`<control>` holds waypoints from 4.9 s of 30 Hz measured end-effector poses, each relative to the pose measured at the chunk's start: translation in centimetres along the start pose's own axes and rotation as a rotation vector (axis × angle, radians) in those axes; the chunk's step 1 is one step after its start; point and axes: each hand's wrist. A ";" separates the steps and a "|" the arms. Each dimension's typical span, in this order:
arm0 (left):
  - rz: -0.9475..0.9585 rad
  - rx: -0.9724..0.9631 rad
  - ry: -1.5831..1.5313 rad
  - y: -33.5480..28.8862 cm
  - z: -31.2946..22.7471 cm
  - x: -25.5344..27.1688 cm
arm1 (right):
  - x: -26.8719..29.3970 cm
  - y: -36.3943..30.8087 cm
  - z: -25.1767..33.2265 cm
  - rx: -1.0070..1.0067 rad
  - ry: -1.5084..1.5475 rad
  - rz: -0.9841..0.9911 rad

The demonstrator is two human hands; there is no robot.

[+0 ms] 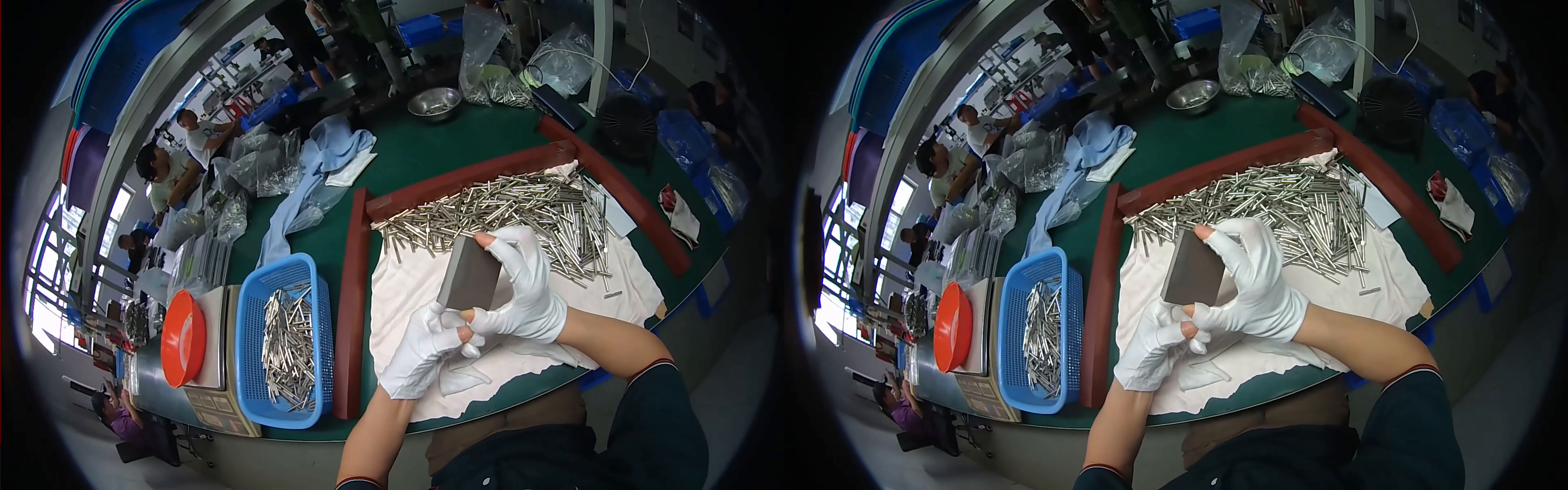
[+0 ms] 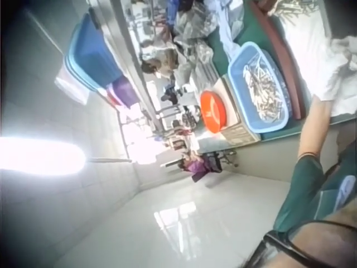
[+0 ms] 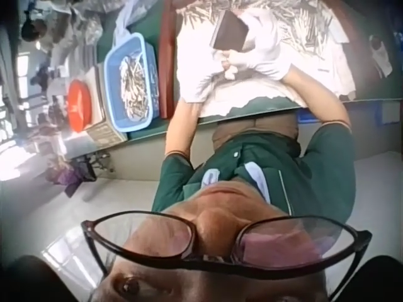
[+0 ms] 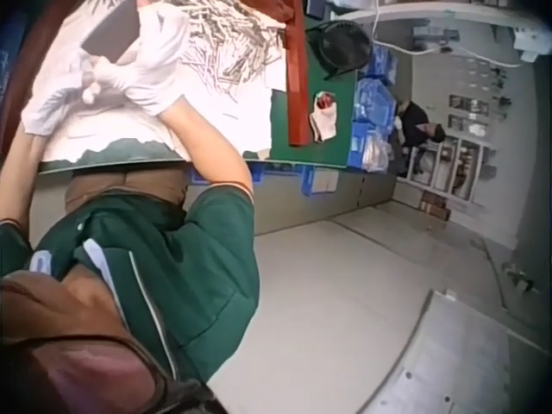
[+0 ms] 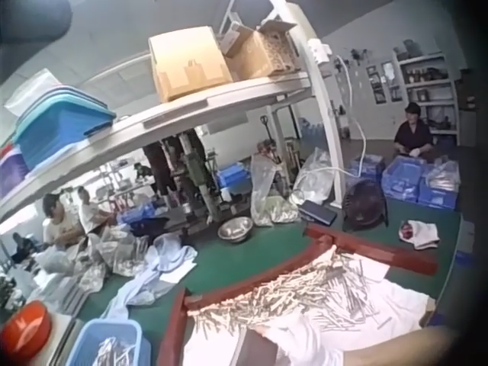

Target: Inspecting and polishing small cylindrical metal components using a polishing block and cloth.

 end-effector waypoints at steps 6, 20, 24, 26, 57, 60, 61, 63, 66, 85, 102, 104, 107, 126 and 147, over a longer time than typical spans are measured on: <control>0.005 0.040 -0.017 0.2 -0.8 0.1 | -0.2 0.1 -0.4 -0.019 0.021 0.015; -0.013 0.018 -0.017 0.3 -0.5 0.4 | 0.1 -0.6 -0.9 -0.070 0.044 0.047; -0.014 0.102 0.049 0.4 0.0 0.8 | -0.3 -0.2 -0.3 -0.085 0.049 0.045; -0.045 0.018 -0.040 0.4 -0.5 0.4 | -0.1 -0.3 -0.9 -0.070 0.041 0.044; 0.005 -0.015 -0.146 0.8 -1.0 0.9 | 0.3 0.2 -1.6 -0.054 -0.024 0.036; 0.000 -0.009 -0.153 0.7 -1.0 0.9 | 0.4 0.0 -1.1 -0.025 -0.044 0.047; 0.000 -0.013 -0.155 0.6 -1.0 0.9 | 0.4 0.0 -1.0 -0.021 -0.043 0.049; 0.003 0.001 -0.161 0.7 -0.9 0.8 | 0.4 -0.2 -0.9 0.003 -0.069 0.052; 0.020 0.005 -0.140 0.9 -0.2 0.9 | 0.0 -0.2 -0.9 0.064 -0.065 0.031; -0.060 -0.003 -0.097 0.5 -1.1 0.5 | -0.2 -0.7 -1.2 0.070 -0.035 0.061; -0.032 0.063 0.056 0.3 -1.2 -0.1 | -0.2 -0.2 -0.8 0.072 -0.053 0.106; -0.015 0.043 0.024 0.3 -1.4 0.2 | -0.4 0.2 -0.7 0.045 -0.012 0.100; -0.027 -0.014 -0.043 0.2 -1.8 1.0 | 0.6 0.0 -1.4 0.077 -0.102 0.165; -0.065 -0.048 -0.065 0.6 -1.4 0.5 | 0.3 -0.1 -1.5 -0.015 -0.041 0.111; 0.022 0.111 -0.144 0.6 -0.2 0.2 | -0.3 0.1 -1.0 -0.025 -0.003 0.079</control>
Point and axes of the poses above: each hand's wrist, its own y-axis towards the middle knuckle, its own x-axis out of the back of the hand, z = x × y, and after that the axes turned 10 degrees about -z, right-handed
